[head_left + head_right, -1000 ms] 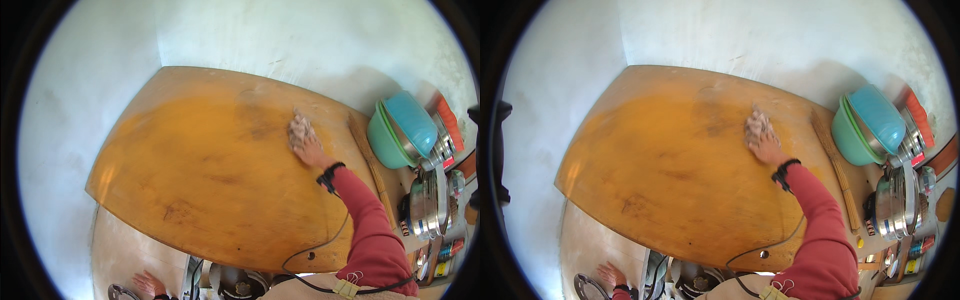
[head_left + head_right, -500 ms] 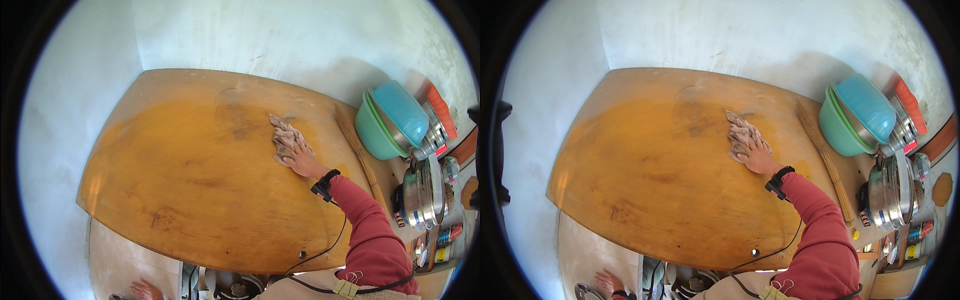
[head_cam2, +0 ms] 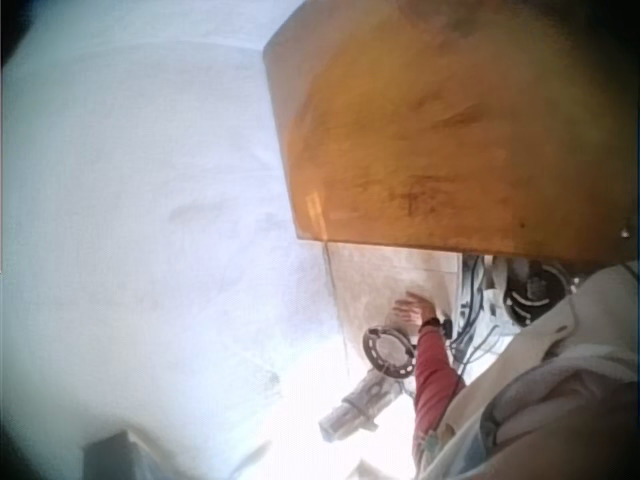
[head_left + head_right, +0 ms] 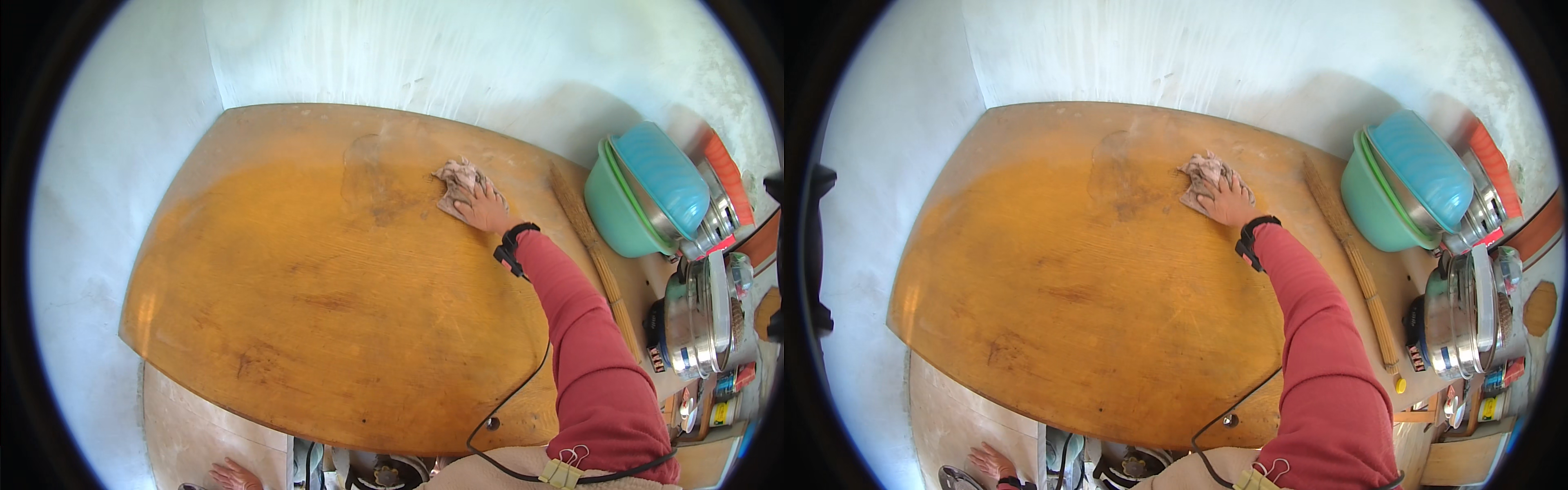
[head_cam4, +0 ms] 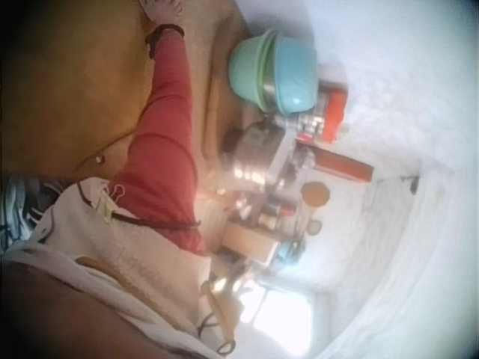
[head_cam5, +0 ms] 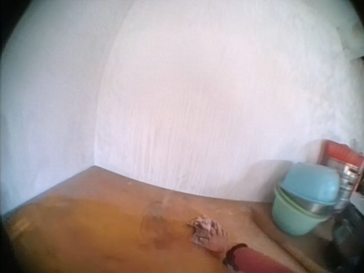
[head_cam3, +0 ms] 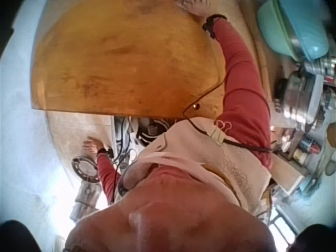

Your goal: The person wipes a large wooden tabletop with a cloth, then moves to a basin to wring out the cloth, and returns to continue wiping the table. The person also briefly handles a wok under the table.

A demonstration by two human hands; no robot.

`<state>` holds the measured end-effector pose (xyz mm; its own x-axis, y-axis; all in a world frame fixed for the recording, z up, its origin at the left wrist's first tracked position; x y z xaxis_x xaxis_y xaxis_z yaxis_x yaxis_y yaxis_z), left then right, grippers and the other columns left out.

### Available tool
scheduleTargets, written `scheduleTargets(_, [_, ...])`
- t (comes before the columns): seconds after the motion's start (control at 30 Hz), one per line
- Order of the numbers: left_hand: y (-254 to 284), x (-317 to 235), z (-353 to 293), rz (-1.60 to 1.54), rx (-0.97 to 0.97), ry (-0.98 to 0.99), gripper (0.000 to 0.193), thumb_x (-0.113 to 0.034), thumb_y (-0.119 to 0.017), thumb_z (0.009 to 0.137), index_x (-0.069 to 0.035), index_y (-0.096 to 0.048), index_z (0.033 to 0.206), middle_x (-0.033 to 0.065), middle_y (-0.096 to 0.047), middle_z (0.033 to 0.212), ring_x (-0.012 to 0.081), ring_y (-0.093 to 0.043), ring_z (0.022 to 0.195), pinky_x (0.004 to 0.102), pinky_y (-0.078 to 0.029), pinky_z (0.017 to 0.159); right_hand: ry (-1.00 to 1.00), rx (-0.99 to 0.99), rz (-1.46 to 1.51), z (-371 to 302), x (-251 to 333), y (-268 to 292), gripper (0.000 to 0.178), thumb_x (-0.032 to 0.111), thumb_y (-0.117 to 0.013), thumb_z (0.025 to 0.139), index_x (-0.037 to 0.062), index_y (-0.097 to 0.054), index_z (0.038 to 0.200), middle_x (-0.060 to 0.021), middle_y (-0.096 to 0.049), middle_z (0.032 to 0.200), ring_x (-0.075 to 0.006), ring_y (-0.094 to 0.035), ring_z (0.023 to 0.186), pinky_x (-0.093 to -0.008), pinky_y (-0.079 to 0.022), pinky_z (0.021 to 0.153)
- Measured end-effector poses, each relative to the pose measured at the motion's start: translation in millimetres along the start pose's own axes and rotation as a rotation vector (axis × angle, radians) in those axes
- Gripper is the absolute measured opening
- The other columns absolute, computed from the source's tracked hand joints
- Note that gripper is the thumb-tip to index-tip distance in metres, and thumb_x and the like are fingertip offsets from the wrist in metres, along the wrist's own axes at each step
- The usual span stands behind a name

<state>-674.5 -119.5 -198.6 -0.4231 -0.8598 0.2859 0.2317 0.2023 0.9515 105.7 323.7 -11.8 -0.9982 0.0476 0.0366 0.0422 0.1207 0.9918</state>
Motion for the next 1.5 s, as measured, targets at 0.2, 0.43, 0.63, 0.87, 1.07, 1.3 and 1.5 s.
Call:
scheduleTargets(0.2, [-0.4,7.8,-0.7,-0.030,-0.053,-0.054,0.060,-0.051,-0.034,0.098,-0.011,-0.033,0.143,0.0177,-0.032,0.148,0.0315,-0.031,0.136,0.0474,-0.031,0.107,-0.077,-0.007,-0.016,55.6,-16.1,4.9,0.068,0.064,-0.028,0.091,0.0270,-0.027,0.148,-0.0124,-0.021,0.153,-0.0472,-0.011,0.140,-0.0598,-0.017,0.109])
scheduleTargets(0.43, [12.2,7.7,-22.6,0.124,-0.543,-0.749,0.048,-0.025,-0.036,0.095,-0.011,-0.036,0.141,0.0335,-0.034,0.141,0.0592,-0.033,0.124,0.0716,-0.030,0.095,-0.117,0.070,-0.160,92.9,-38.3,12.0,0.068,0.063,-0.026,0.092,0.0264,-0.023,0.149,-0.0098,-0.020,0.154,-0.0409,-0.013,0.141,-0.0542,-0.019,0.111])
scheduleTargets(0.63, [11.1,8.0,-18.7,0.072,-0.531,-0.522,0.052,-0.036,-0.042,0.096,-0.003,-0.043,0.136,0.0308,-0.042,0.136,0.0472,-0.046,0.120,0.0597,-0.041,0.093,-0.005,-0.053,-0.113,71.3,-60.6,3.0,0.064,0.057,-0.032,0.094,0.0187,-0.034,0.145,-0.0141,-0.029,0.149,-0.0423,-0.021,0.138,-0.0531,-0.024,0.110])
scheduleTargets(0.87, [16.3,-1.6,-24.7,0.383,-0.708,-0.530,0.058,-0.048,-0.047,0.093,-0.002,-0.052,0.129,0.0263,-0.051,0.130,0.0418,-0.057,0.108,0.0536,-0.050,0.084,0.107,-0.183,-0.120,-138.8,-105.4,-15.2,0.059,0.047,-0.039,0.094,0.0092,-0.040,0.140,-0.0243,-0.036,0.141,-0.0486,-0.030,0.130,-0.0561,-0.026,0.106])
scheduleTargets(1.07, [15.1,-1.2,-18.5,0.226,-0.744,-0.448,0.056,-0.046,-0.046,0.094,-0.002,-0.054,0.128,0.0264,-0.052,0.128,0.0449,-0.055,0.110,0.0557,-0.049,0.085,-0.134,-0.019,-0.115,-150.1,-118.3,-16.7,0.065,0.050,-0.036,0.095,0.0095,-0.030,0.145,-0.0249,-0.029,0.145,-0.0495,-0.025,0.133,-0.0572,-0.025,0.107])
scheduleTargets(1.3, [18.3,3.3,-20.8,0.389,-0.717,-0.575,0.055,-0.045,-0.047,0.093,0.000,-0.057,0.123,0.0300,-0.054,0.123,0.0457,-0.054,0.111,0.0565,-0.047,0.088,-0.095,-0.022,-0.227,-72.3,-153.1,-10.3,0.060,0.050,-0.036,0.094,0.0102,-0.040,0.139,-0.0225,-0.031,0.145,-0.0497,-0.030,0.128,-0.0557,-0.028,0.106])
scheduleTargets(1.5, [27.7,-4.0,-20.7,0.128,-0.762,-0.429,0.050,-0.038,-0.050,0.092,0.002,-0.056,0.120,0.0280,-0.054,0.122,0.0432,-0.054,0.110,0.0561,-0.047,0.089,-0.270,-0.013,-0.072,-96.7,-140.1,-16.5,0.067,0.057,-0.030,0.094,0.0135,-0.033,0.145,-0.0209,-0.030,0.147,-0.0465,-0.023,0.136,-0.0572,-0.024,0.108])
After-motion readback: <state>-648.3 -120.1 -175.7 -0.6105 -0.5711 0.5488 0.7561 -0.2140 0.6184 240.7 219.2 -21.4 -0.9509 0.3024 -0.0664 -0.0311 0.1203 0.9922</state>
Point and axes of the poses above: each hand's wrist, its own z-axis towards the middle knuckle, its own y-axis out of the back of the hand, x = y × z, the point moved 3 cm from there along z, towards the middle knuckle
